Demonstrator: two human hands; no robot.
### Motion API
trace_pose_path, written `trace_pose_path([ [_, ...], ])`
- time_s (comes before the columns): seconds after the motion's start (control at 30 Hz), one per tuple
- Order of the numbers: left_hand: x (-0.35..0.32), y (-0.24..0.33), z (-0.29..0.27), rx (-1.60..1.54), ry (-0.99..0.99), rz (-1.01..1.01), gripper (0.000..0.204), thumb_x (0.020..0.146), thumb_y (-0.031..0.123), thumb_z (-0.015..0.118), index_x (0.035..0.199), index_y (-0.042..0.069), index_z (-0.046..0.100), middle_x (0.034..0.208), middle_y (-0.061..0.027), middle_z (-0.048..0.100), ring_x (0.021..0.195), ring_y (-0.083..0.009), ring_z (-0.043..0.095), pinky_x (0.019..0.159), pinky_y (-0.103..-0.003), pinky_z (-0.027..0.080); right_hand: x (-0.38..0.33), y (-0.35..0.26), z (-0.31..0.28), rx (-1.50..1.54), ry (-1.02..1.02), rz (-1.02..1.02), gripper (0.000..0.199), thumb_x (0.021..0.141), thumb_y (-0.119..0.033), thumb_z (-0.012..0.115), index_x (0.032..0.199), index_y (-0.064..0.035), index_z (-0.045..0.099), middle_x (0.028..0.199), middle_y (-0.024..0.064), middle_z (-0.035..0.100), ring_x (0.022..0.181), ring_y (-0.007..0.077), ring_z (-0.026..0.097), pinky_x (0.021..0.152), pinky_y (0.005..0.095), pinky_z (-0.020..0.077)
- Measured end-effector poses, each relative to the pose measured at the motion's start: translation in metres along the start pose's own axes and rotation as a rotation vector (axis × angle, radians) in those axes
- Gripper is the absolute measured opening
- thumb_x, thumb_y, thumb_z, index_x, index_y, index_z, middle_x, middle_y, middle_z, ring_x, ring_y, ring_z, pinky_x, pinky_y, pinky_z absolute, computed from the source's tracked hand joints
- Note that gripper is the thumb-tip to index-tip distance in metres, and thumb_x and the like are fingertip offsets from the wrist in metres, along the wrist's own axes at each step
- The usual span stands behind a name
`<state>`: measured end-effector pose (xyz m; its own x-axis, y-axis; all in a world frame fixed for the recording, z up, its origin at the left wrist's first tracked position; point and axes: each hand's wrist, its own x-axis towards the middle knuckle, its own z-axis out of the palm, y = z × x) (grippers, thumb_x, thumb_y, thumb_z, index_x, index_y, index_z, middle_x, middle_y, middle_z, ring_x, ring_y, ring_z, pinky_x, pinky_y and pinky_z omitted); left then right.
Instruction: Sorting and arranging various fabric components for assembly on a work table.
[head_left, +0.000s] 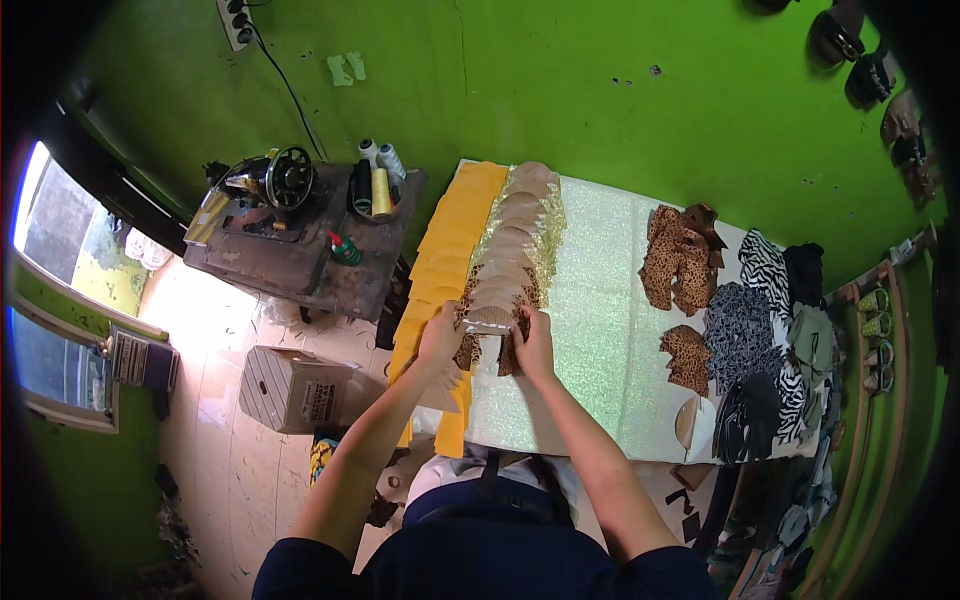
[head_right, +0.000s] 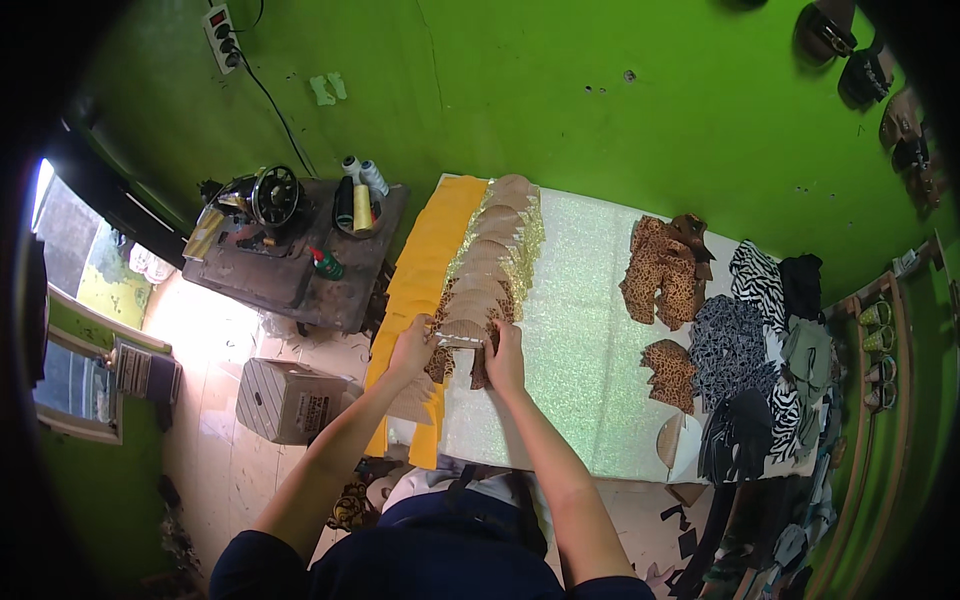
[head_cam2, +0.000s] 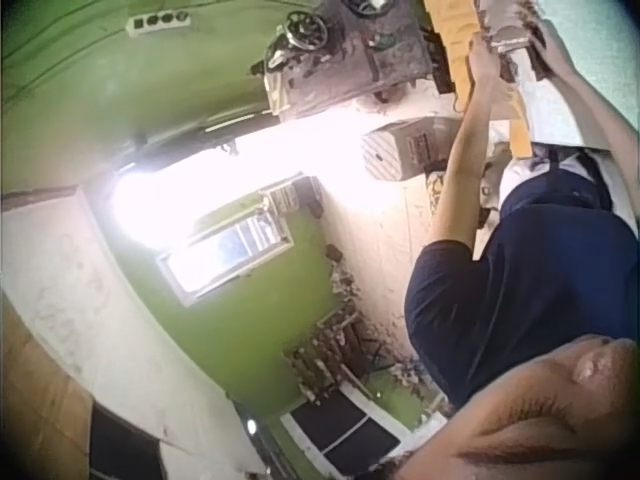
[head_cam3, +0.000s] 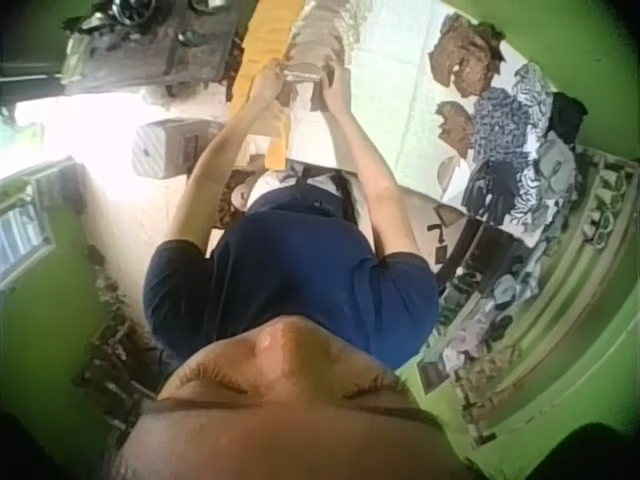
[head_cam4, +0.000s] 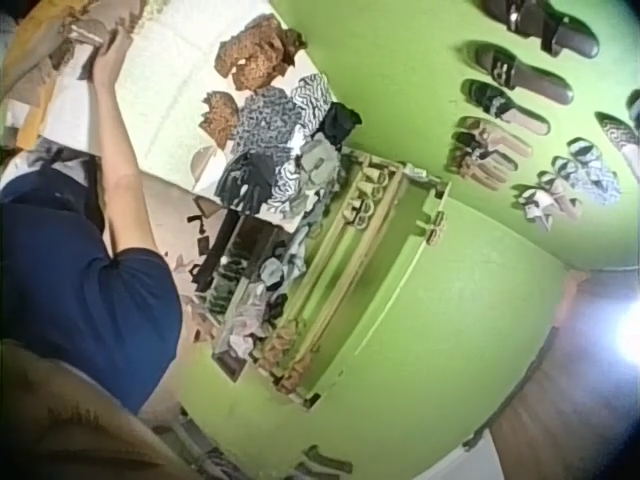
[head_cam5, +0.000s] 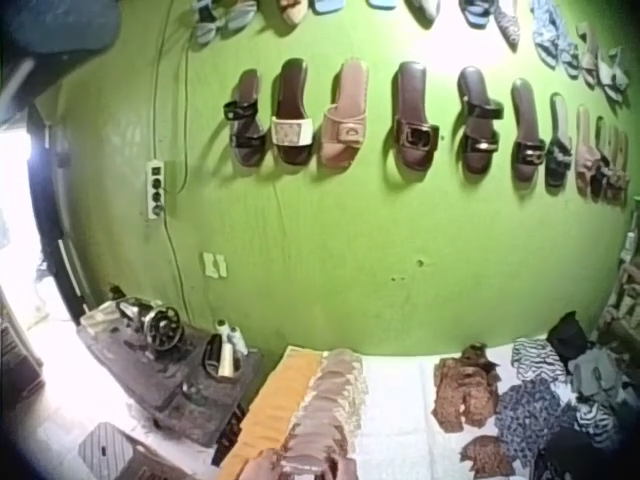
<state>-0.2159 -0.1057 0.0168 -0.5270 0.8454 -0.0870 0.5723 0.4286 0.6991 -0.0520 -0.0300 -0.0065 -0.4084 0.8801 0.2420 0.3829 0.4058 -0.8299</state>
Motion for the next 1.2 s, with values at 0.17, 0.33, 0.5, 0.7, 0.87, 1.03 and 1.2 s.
trace_pose_path([
  [0.17, 0.008, -0.006, -0.001, 0.138, -0.047, 0.088, 0.037, 0.076, 0.009, 0.059, 0.109, 0.004, 0.045, 0.09, -0.0173, 0.057, 0.084, -0.0328, 0.057, 0.072, -0.039, 0.046, -0.003, -0.008, 0.007, -0.03, -0.051, 0.076, 0.036, 0.078, -0.002, 0.056, 0.112, -0.0036, 0.044, 0.103, 0.0184, 0.044, 0.098, 0.0356, 0.047, 0.084, 0.0358, 0.0406],
  [0.33, 0.003, -0.001, 0.004, 0.467, 0.033, 0.43, 0.038, 0.08, 0.011, 0.051, 0.115, 0.002, 0.043, 0.118, -0.0162, 0.044, 0.11, -0.0284, 0.043, 0.089, -0.038, 0.037, -0.006, -0.01, 0.009, -0.4, 0.054, -0.261, 0.034, 0.077, -0.006, 0.056, 0.11, -0.0036, 0.048, 0.112, 0.0176, 0.044, 0.107, 0.0329, 0.043, 0.093, 0.0469, 0.0295],
  [0.5, -0.008, -0.01, 0.024, 0.708, -0.128, 0.626, 0.055, 0.086, 0.03, 0.042, 0.133, 0.006, 0.029, 0.141, -0.007, 0.023, 0.131, -0.021, 0.018, 0.107, -0.038, 0.014, -0.018, -0.011, 0.017, -0.605, -0.272, -0.285, 0.05, 0.086, -0.028, 0.042, 0.128, -0.0021, 0.037, 0.137, 0.0101, 0.03, 0.129, 0.0222, 0.024, 0.106, 0.0451, 0.0115],
  [0.7, -0.01, -0.018, 0.033, 0.628, -0.116, 0.616, 0.052, 0.086, 0.029, 0.042, 0.13, 0.003, 0.034, 0.14, -0.0115, 0.025, 0.13, -0.0237, 0.021, 0.106, -0.042, 0.015, -0.022, -0.005, 0.014, -0.603, -0.359, -0.215, 0.05, 0.088, -0.03, 0.037, 0.131, -0.0031, 0.033, 0.138, 0.0096, 0.029, 0.13, 0.0219, 0.023, 0.106, 0.0452, 0.0099],
  [0.87, -0.006, 0.023, 0.037, 0.659, -0.031, 0.617, 0.046, 0.082, 0.028, 0.047, 0.121, 0.004, 0.044, 0.132, -0.0159, 0.034, 0.126, -0.0273, 0.027, 0.104, -0.042, 0.019, -0.014, -0.004, -0.008, -0.368, -0.283, -0.244, 0.04, 0.083, -0.019, 0.046, 0.12, -0.0045, 0.044, 0.127, 0.011, 0.041, 0.122, 0.0244, 0.034, 0.104, 0.0475, 0.0166],
  [1.03, 0.019, 0.102, 0.076, 0.403, -0.058, 0.635, 0.024, 0.08, 0.019, 0.05, 0.098, 0.005, 0.054, 0.096, -0.012, 0.054, 0.095, -0.0266, 0.05, 0.083, -0.039, 0.037, 0.02, 0.03, -0.075, -0.266, 0.106, -0.298, 0.005, 0.075, -0.008, 0.058, 0.079, -0.0048, 0.06, 0.064, 0.0122, 0.056, 0.063, 0.029, 0.054, 0.074, 0.0414, 0.0411],
  [1.2, 0.051, 0.169, 0.145, 0.343, -0.149, 0.706, 0.013, 0.08, 0.017, 0.049, 0.08, 0.006, 0.055, 0.076, -0.0092, 0.057, 0.075, -0.0248, 0.058, 0.068, -0.037, 0.045, 0.06, 0.093, -0.168, -0.513, 0.229, -0.137, 0.022, 0.078, -0.019, 0.06, 0.063, -0.0055, 0.053, 0.057, 0.0112, 0.053, 0.058, 0.0298, 0.051, 0.065, 0.0403, 0.0394],
])
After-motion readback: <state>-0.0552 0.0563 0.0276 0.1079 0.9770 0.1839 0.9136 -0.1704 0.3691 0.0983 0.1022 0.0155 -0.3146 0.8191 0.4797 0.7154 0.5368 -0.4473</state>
